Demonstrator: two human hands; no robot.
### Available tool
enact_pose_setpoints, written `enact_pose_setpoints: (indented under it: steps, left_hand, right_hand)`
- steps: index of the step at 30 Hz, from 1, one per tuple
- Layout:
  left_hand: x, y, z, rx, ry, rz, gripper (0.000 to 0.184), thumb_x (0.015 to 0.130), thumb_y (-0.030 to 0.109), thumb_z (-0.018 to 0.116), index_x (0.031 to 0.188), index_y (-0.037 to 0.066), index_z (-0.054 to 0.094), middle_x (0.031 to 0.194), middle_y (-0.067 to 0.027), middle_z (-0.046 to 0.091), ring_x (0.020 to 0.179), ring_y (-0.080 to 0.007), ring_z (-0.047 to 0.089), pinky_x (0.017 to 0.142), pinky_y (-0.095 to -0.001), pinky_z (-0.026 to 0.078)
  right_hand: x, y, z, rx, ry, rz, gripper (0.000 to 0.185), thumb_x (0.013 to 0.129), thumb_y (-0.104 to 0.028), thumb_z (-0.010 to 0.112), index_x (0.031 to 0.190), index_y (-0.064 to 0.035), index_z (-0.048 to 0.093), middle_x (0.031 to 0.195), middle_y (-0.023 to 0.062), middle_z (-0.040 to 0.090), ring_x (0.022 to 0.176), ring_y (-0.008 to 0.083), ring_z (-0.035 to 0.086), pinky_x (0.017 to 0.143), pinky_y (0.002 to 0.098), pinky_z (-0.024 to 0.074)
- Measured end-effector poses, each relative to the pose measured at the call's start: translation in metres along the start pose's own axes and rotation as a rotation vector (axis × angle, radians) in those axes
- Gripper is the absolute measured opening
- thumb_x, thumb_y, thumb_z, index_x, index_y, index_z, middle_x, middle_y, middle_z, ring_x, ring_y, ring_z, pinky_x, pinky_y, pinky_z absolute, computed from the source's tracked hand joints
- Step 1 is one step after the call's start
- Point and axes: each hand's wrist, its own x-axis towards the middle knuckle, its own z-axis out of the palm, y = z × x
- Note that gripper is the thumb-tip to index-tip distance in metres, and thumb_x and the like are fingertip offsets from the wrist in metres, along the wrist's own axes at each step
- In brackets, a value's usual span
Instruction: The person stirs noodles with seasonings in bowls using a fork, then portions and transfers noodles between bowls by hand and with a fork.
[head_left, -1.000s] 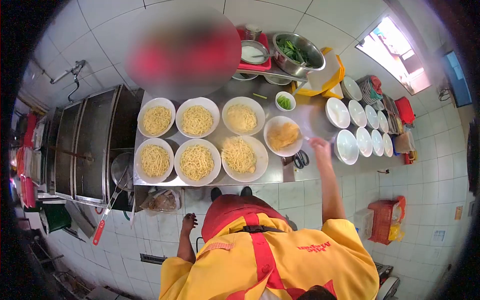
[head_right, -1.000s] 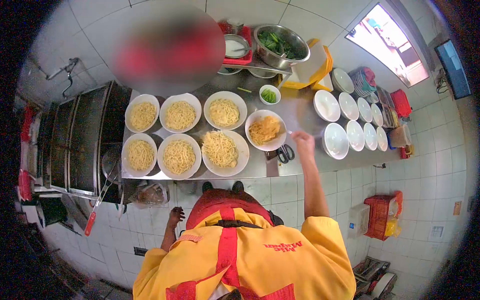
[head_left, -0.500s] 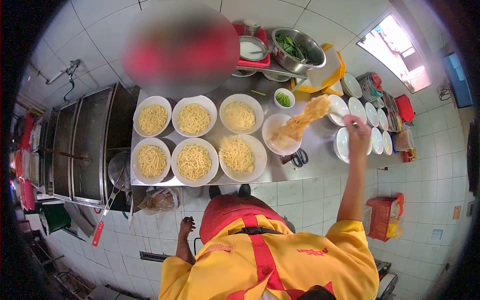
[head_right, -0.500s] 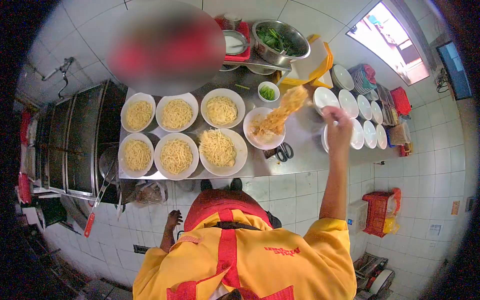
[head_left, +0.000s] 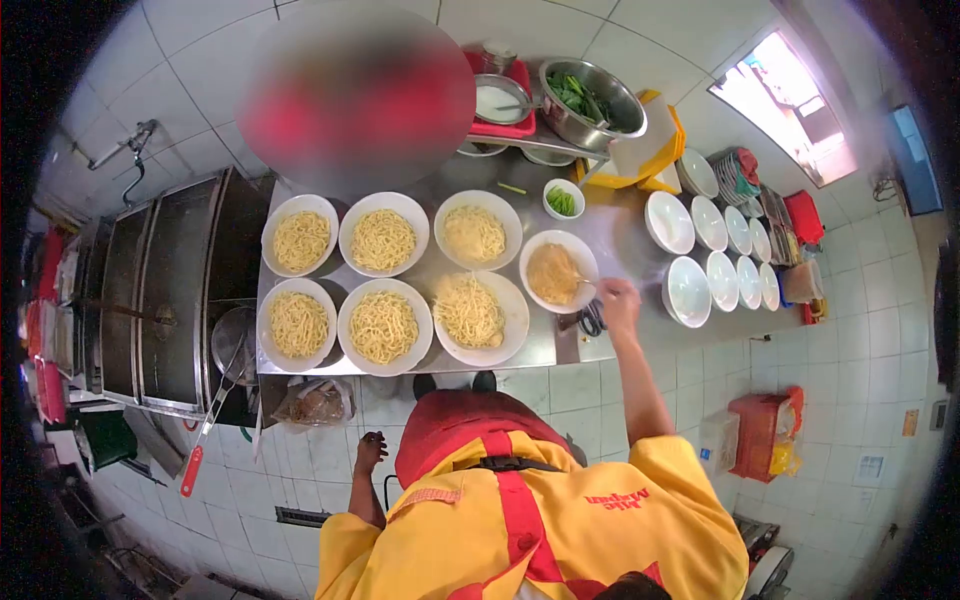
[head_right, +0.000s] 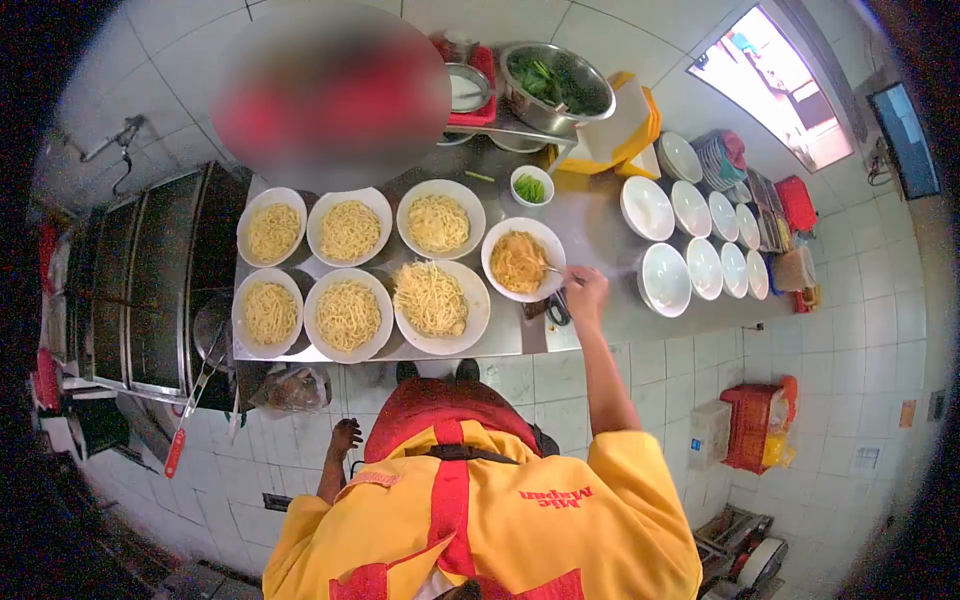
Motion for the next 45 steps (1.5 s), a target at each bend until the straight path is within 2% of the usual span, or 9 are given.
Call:
enact_pose_setpoints:
  steps: [14,16,18,24,26,34,37,40,45]
  left_hand:
    - [-0.004,0.003,0.001,0.105,0.057,-0.044,0.023,0.089,0.033,0.055,0.092,0.010,0.053,0.070,-0.0062,0.059,0.050,-0.0177,0.059,0.039,-0.0299,0.041]
    - [-0.005,0.005,-0.002,0.088,0.011,-0.005,0.020,0.088,0.029,0.056,0.093,0.010,0.052,0.071,-0.0063,0.059,0.050,-0.0178,0.058,0.039,-0.0299,0.040]
    - [0.001,0.013,-0.001,0.092,0.067,-0.060,0.018,0.087,0.026,0.055,0.093,0.010,0.052,0.072,-0.0063,0.059,0.050,-0.0176,0.057,0.038,-0.0292,0.039]
    - [-0.002,0.027,0.005,0.150,0.004,-0.014,0.020,0.090,0.029,0.053,0.093,0.010,0.052,0.070,-0.0068,0.058,0.048,-0.0174,0.056,0.037,-0.0278,0.038]
    - [0.003,0.026,0.005,0.140,0.036,-0.026,0.023,0.090,0.033,0.054,0.092,0.010,0.053,0.069,-0.0064,0.058,0.047,-0.0170,0.056,0.037,-0.0281,0.039]
    - [0.000,0.005,-0.002,0.086,0.009,0.076,0.027,0.090,0.035,0.053,0.091,0.008,0.055,0.068,-0.0070,0.060,0.049,-0.0169,0.059,0.037,-0.0280,0.042]
    - [-0.001,0.001,-0.002,0.124,0.031,0.033,0.027,0.090,0.034,0.053,0.093,0.007,0.055,0.070,-0.0081,0.061,0.049,-0.0175,0.059,0.037,-0.0285,0.042]
    - [0.000,-0.012,-0.003,0.080,0.020,0.029,0.027,0.089,0.034,0.053,0.095,0.008,0.054,0.072,-0.0089,0.062,0.050,-0.0186,0.060,0.037,-0.0292,0.042]
    - [0.006,-0.008,0.002,0.116,0.004,-0.087,0.025,0.089,0.033,0.053,0.094,0.008,0.055,0.071,-0.0090,0.060,0.051,-0.0198,0.060,0.038,-0.0301,0.042]
  right_hand:
    - [0.005,-0.019,-0.034,0.683,-0.182,0.325,0.012,0.081,-0.010,0.064,0.087,0.0003,0.068,0.080,0.0012,0.064,0.077,0.0094,0.055,0.074,0.0229,0.0396]
    - [-0.001,-0.020,-0.038,0.401,-0.243,0.310,0.009,0.079,-0.008,0.061,0.083,-0.0039,0.068,0.079,0.0025,0.063,0.078,0.0146,0.056,0.072,0.0292,0.0391]
    - [0.000,-0.061,-0.062,-0.650,0.128,-0.162,0.011,0.068,-0.003,0.059,0.075,-0.0083,0.066,0.080,0.0044,0.059,0.085,0.0226,0.051,0.073,0.0386,0.0350]
    - [0.000,-0.034,-0.022,-0.707,0.119,-0.442,0.012,0.067,-0.006,0.060,0.072,-0.0116,0.068,0.080,0.0073,0.059,0.084,0.0276,0.051,0.074,0.0415,0.0347]
    - [0.007,0.018,0.001,-0.110,-0.047,-0.164,0.011,0.075,-0.006,0.062,0.083,-0.0108,0.068,0.077,0.0069,0.062,0.079,0.0202,0.056,0.072,0.0322,0.0401]
    - [0.018,-0.036,-0.062,0.566,-0.161,0.191,0.013,0.080,-0.011,0.064,0.085,0.0011,0.065,0.076,0.0030,0.063,0.075,0.0083,0.053,0.071,0.0232,0.0403]
    - [0.010,-0.027,-0.058,-0.457,-0.019,-0.175,0.010,0.075,-0.009,0.064,0.084,-0.0095,0.068,0.080,0.0070,0.062,0.082,0.0234,0.055,0.072,0.0349,0.0393]
    - [0.010,-0.075,-0.081,-0.638,0.213,-0.228,0.013,0.071,-0.008,0.063,0.081,-0.0135,0.068,0.080,0.0078,0.060,0.086,0.0311,0.052,0.073,0.0434,0.0373]
    - [-0.002,-0.004,-0.011,-0.572,0.028,-0.314,0.022,0.065,-0.003,0.056,0.079,-0.0127,0.070,0.078,0.0064,0.062,0.082,0.0283,0.053,0.072,0.0394,0.0369]
